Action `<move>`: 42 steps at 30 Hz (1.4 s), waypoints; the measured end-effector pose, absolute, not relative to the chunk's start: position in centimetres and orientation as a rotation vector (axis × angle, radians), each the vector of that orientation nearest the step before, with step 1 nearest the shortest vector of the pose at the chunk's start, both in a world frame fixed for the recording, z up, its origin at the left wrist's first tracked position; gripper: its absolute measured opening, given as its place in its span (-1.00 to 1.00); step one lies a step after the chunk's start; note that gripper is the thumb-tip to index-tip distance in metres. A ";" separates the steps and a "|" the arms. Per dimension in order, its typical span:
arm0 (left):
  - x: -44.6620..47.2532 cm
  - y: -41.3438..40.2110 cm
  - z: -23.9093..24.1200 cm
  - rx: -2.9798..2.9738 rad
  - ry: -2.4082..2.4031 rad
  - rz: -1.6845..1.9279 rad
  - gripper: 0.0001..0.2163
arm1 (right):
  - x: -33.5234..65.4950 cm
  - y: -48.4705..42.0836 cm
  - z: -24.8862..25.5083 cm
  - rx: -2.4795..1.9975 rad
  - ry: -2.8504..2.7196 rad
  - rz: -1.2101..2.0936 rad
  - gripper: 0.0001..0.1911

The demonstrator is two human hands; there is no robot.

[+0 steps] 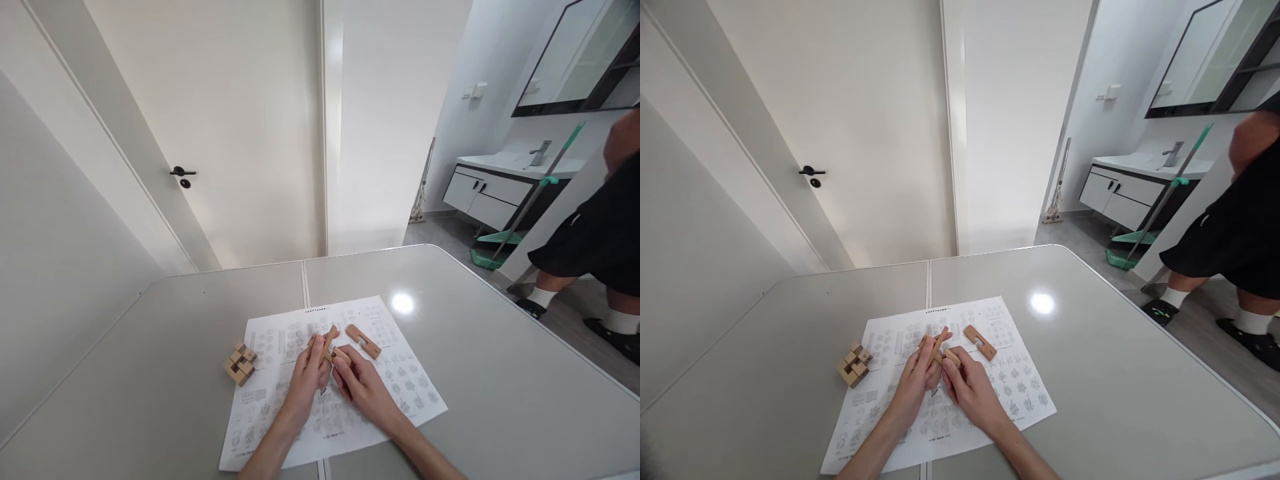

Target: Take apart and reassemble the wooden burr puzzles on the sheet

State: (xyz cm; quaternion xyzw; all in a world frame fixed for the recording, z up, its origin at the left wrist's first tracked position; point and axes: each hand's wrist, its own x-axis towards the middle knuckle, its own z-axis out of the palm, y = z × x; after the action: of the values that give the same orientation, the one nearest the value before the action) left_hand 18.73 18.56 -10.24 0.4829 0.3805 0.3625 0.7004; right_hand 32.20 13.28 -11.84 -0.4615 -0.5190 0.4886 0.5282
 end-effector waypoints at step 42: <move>17.8 19.5 -10.1 1.058 0.830 0.756 -0.48 | 39.0 13.1 -11.1 -1.081 -0.741 1.221 -0.57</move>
State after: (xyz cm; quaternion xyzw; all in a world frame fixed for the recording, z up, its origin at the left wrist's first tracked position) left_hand 17.79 19.54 -10.05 0.4782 0.3752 0.3418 0.7167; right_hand 38.99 13.12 -11.11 -0.4713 -0.3228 0.5320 0.6250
